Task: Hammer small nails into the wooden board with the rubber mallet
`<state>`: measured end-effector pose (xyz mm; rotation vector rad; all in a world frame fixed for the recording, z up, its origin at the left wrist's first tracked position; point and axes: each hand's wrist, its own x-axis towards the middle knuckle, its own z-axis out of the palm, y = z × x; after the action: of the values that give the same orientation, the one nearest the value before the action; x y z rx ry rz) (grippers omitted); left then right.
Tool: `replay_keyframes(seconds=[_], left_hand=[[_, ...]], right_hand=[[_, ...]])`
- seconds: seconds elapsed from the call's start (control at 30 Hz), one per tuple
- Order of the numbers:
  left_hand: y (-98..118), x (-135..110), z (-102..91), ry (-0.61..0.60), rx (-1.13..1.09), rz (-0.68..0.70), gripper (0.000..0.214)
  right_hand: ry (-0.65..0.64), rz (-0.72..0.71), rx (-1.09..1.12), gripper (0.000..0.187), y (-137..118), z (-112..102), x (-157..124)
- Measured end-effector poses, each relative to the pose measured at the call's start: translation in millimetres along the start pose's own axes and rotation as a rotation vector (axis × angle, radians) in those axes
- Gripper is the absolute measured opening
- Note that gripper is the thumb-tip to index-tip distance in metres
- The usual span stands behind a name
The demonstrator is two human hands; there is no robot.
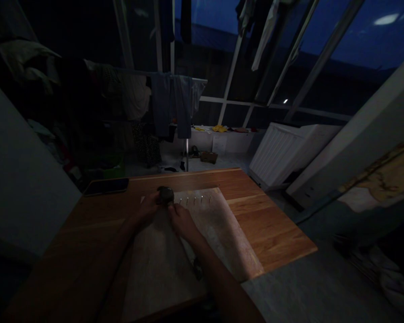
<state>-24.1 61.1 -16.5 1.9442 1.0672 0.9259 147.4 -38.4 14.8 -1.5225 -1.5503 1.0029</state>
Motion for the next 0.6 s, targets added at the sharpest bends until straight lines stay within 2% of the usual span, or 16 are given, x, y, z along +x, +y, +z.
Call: replay_keyframes(seconds=[0.13, 0.3, 0.43, 0.53, 0.6], left_hand=[[-2.3, 0.0, -1.0, -0.026, -0.012, 0.013, 0.031], [-5.4, 0.7, 1.6, -0.022, 0.014, 0.002, 0.031], [-3.5, 0.0, 3.8, -0.043, 0.006, -0.021, 0.039], [4.4, 0.0, 3.0, 0.064, 0.115, -0.013, 0.031], [15.2, 0.5, 3.8, 0.119, 0.211, 0.024, 0.021]], right_hand=[[0.023, -0.023, 0.026, 0.037, 0.4, 2.2, 1.8], [-0.028, 0.010, 0.098, 0.042, 1.5, -2.2, -1.3], [-0.041, 0.100, 0.218, 0.048, 11.3, -25.0, -18.6], [0.007, 0.128, 0.170, 0.054, 27.7, -48.4, -36.3], [0.072, 0.085, 0.062, 0.056, 39.7, -61.0, -46.4]])
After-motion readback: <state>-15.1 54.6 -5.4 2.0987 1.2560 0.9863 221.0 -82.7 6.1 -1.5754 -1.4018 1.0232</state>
